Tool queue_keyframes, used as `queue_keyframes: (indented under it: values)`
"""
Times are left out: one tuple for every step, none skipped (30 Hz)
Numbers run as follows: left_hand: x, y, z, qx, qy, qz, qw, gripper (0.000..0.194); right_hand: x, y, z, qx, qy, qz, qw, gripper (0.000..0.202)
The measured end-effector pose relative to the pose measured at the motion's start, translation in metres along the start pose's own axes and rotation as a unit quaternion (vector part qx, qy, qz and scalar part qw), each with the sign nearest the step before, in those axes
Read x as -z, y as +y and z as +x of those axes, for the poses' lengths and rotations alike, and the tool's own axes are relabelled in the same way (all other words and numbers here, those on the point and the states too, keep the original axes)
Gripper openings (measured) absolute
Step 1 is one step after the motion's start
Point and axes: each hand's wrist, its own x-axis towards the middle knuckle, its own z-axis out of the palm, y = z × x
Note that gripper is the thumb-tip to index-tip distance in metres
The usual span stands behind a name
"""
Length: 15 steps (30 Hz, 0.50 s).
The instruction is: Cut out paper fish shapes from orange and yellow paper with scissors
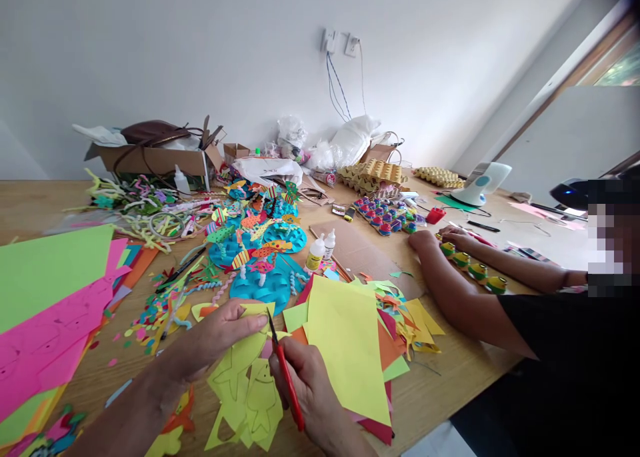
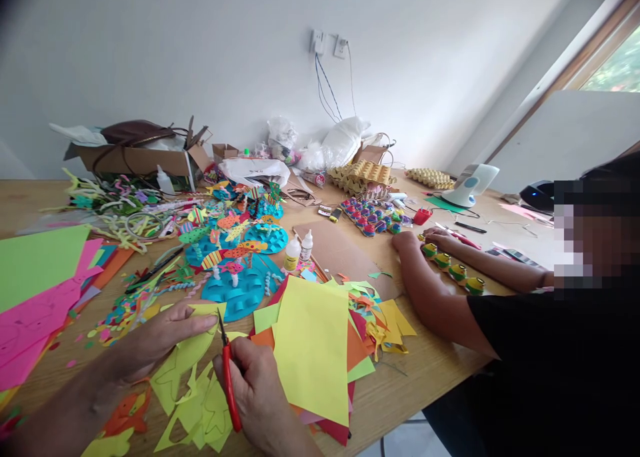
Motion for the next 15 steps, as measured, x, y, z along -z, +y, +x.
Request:
queue_keyframes:
  values:
    - [0.000,0.001,0.000,0.003,0.002,0.005,1.000,0.018,0.001,0.001,0.000,-0.001,-0.003,-0.007,1.000,0.035]
    - [0.001,0.001,-0.001,0.007,0.004,0.012,1.000,0.019,0.002,0.001,-0.001,-0.001,-0.005,-0.014,1.000,0.036]
    - [0.001,0.002,-0.001,0.009,0.007,0.021,1.000,0.020,0.002,0.002,-0.001,-0.001,-0.009,-0.021,1.000,0.036]
    - [0.002,0.002,-0.002,0.012,0.010,0.031,0.999,0.020,0.003,0.002,-0.002,0.000,-0.011,-0.028,1.000,0.036]
    - [0.002,0.001,-0.002,0.013,0.015,0.039,0.999,0.020,0.004,0.002,-0.002,0.000,-0.014,-0.034,0.999,0.036]
    - [0.003,0.001,-0.002,0.011,0.020,0.043,0.999,0.019,0.005,0.002,-0.002,0.001,-0.018,-0.040,0.999,0.035]
    - [0.003,0.000,-0.003,0.009,0.024,0.047,0.999,0.017,0.006,0.001,-0.002,0.002,-0.021,-0.047,0.999,0.033]
    - [0.004,-0.001,-0.003,0.008,0.028,0.051,0.998,0.017,0.007,0.000,-0.002,0.002,-0.023,-0.054,0.998,0.032]
    - [0.004,-0.001,-0.003,0.010,0.031,0.058,0.998,0.016,0.008,0.000,-0.002,0.002,-0.025,-0.062,0.998,0.030]
    - [0.005,0.000,-0.004,0.013,0.032,0.068,0.997,0.016,0.009,-0.001,-0.003,0.003,-0.028,-0.070,0.997,0.029]
    - [0.005,0.001,-0.004,0.016,0.031,0.082,0.996,0.016,0.010,-0.002,-0.003,0.003,-0.031,-0.076,0.997,0.028]
    - [0.005,0.002,-0.005,0.019,0.029,0.100,0.994,0.016,0.011,-0.002,-0.003,0.004,-0.035,-0.081,0.996,0.028]
    - [0.004,0.004,-0.005,0.017,0.025,0.117,0.993,0.015,0.012,-0.003,-0.003,0.006,-0.040,-0.086,0.995,0.028]
    - [0.004,0.006,-0.006,0.015,0.018,0.132,0.991,0.014,0.014,-0.003,-0.004,0.008,-0.045,-0.090,0.995,0.028]
    - [0.004,0.007,-0.006,0.015,0.006,0.147,0.989,0.013,0.016,-0.002,-0.004,0.011,-0.050,-0.095,0.994,0.028]
